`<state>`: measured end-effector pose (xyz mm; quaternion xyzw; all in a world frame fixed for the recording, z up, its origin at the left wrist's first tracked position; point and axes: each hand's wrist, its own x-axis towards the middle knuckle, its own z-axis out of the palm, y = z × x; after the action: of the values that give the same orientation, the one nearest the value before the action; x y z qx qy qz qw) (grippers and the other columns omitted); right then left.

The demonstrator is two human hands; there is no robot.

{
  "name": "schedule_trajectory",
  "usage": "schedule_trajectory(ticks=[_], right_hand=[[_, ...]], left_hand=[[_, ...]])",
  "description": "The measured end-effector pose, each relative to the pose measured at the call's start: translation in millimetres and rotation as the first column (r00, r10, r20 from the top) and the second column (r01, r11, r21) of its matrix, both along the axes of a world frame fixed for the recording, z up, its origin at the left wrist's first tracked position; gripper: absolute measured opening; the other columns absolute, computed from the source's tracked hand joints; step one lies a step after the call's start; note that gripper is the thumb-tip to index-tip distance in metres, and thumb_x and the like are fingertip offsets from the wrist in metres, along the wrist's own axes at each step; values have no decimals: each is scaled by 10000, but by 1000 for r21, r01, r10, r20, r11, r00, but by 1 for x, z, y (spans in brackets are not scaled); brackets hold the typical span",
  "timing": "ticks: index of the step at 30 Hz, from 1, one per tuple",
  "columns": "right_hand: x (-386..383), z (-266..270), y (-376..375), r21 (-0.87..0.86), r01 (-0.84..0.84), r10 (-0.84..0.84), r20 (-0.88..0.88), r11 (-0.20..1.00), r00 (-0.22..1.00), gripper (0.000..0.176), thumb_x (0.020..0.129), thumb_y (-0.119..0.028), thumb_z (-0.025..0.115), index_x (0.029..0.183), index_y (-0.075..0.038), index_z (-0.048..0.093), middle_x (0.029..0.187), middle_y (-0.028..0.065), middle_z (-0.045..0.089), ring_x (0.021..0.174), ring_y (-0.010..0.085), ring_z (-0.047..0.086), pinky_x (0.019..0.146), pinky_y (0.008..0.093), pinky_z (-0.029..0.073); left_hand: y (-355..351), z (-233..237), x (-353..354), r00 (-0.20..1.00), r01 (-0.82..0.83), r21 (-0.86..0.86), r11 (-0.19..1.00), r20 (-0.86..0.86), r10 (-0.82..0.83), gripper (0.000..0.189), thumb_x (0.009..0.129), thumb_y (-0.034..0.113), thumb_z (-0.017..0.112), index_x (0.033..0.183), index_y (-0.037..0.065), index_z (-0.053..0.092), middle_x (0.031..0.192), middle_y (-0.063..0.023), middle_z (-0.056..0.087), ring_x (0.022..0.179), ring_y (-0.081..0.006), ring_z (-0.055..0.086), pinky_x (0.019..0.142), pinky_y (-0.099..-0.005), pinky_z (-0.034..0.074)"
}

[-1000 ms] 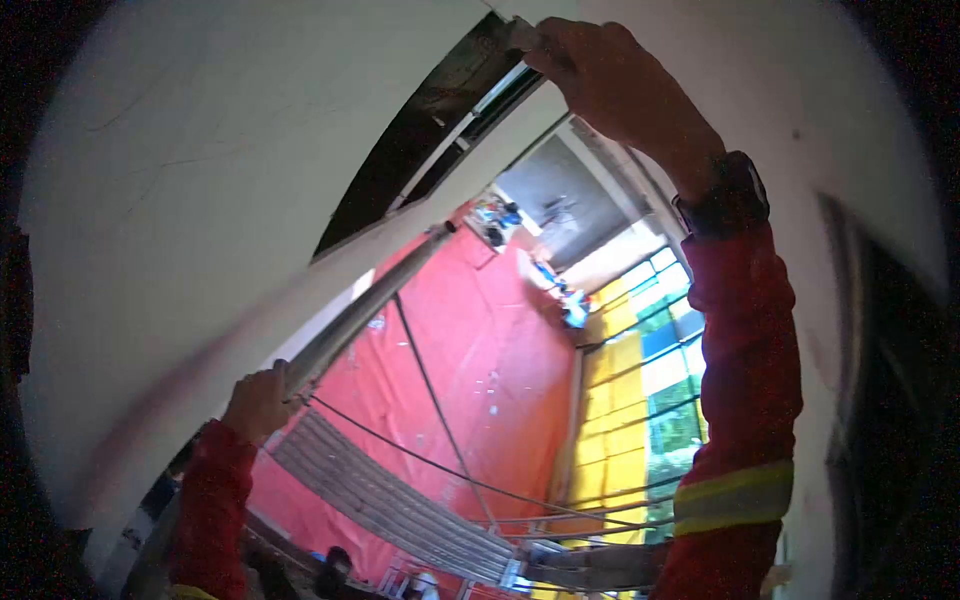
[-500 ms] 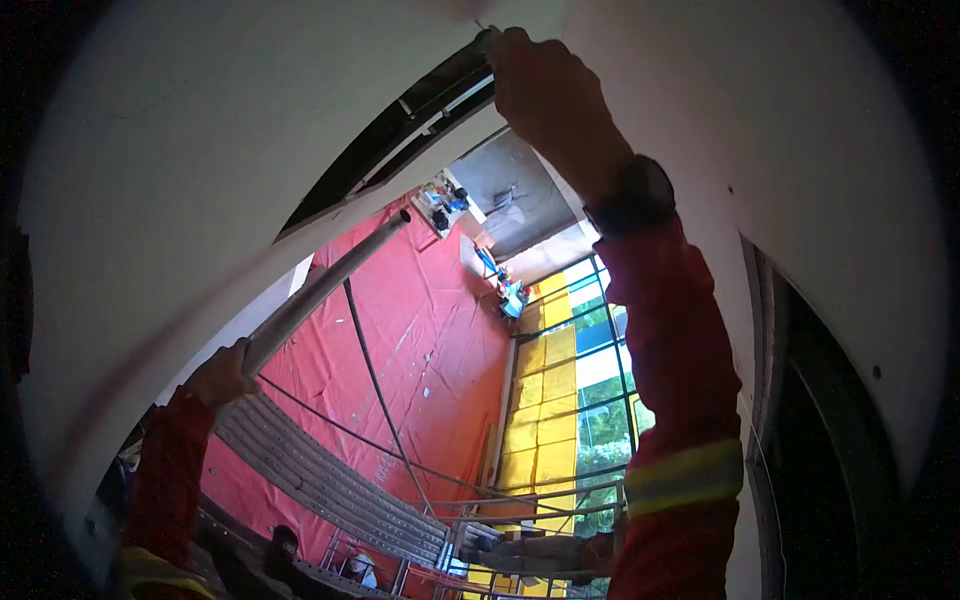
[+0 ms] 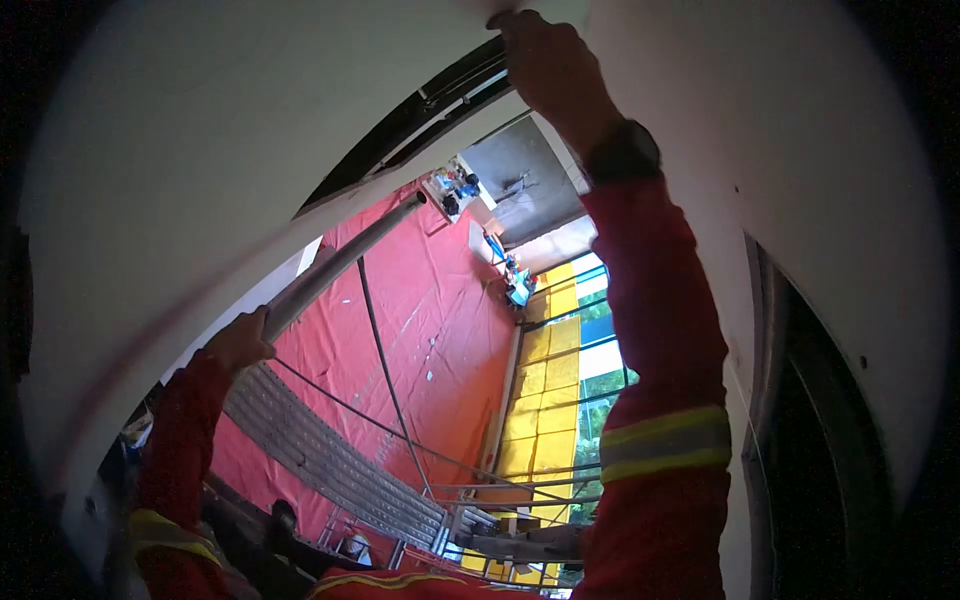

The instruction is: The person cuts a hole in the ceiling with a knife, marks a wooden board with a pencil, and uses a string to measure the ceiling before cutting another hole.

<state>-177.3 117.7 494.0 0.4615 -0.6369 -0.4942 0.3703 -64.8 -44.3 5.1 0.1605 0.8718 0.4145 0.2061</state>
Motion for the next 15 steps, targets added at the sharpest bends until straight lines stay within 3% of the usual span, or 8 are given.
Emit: schedule_trajectory(ticks=[2, 5, 6, 7, 8, 9, 12, 15], right_hand=[[24, 8, -4, -92, 142, -134, 89, 986, 987, 121, 957, -178, 547, 995, -72, 592, 752, 156, 621, 610, 328, 668, 531, 452, 553], [19, 7, -2, -374, 284, -174, 301, 883, 937, 125, 970, -190, 537, 1022, -84, 582, 711, 170, 619, 605, 354, 655, 528, 459, 553], [8, 7, -4, -352, 217, -119, 278, 910, 953, 130, 974, -193, 534, 1009, -80, 586, 709, 175, 621, 615, 366, 656, 537, 464, 553], [-2, 6, -2, -331, 169, -84, 257, 928, 963, 137, 977, -196, 531, 997, -75, 590, 707, 180, 624, 625, 379, 658, 545, 468, 552], [-1, 8, 6, -302, 135, -63, 238, 944, 969, 146, 980, -200, 527, 985, -71, 595, 705, 186, 626, 635, 392, 659, 554, 473, 552], [22, 13, -3, -158, 129, -96, 201, 979, 975, 207, 1015, -233, 494, 985, -63, 608, 662, 214, 625, 652, 413, 657, 591, 484, 554], [60, 12, 0, -412, 405, -238, 399, 816, 886, 156, 983, -180, 518, 1044, -73, 614, 793, 212, 649, 697, 382, 674, 608, 462, 560], [23, 4, -10, -285, 177, -124, 195, 942, 973, 183, 930, -156, 554, 1088, -90, 618, 874, 178, 636, 725, 339, 691, 636, 448, 567]], left_hand=[[0, -2, 2, 999, -42, 84, 996, 24, 40, 832, 651, 320, 816, 1329, -30, 485, 1105, -277, 671, 1038, -424, 656, 939, -489, 500], [-15, 19, 11, 1000, -24, 40, 999, -5, 24, 781, 647, 298, 824, 1286, -24, 512, 1121, -286, 661, 1074, -416, 643, 955, -479, 493], [-16, 30, 14, 1000, -18, 30, 999, 6, 18, 776, 648, 296, 824, 1282, -25, 514, 1127, -286, 659, 1086, -413, 638, 961, -474, 490], [-8, 4, 4, 1000, -12, 18, 1000, 9, 12, 769, 645, 305, 817, 1274, -23, 518, 1122, -285, 660, 1101, -410, 631, 963, -469, 488], [3, -32, 0, 985, -65, 60, 996, -155, 74, 753, 632, 297, 812, 1252, -23, 527, 1095, -281, 667, 1078, -417, 638, 943, -469, 496], [2, -17, 10, 994, -44, 118, 992, -92, 55, 748, 629, 293, 810, 1248, -20, 529, 1085, -281, 669, 1062, -421, 642, 931, -478, 500], [-7, 10, 16, 999, -23, 78, 997, -26, 25, 746, 631, 285, 807, 1254, -15, 528, 1075, -278, 671, 1042, -426, 647, 918, -485, 506], [-11, 12, 12, 999, -28, -9, 1000, -47, 27, 748, 634, 274, 811, 1263, -15, 526, 1077, -275, 672, 1040, -425, 649, 920, -481, 505]])
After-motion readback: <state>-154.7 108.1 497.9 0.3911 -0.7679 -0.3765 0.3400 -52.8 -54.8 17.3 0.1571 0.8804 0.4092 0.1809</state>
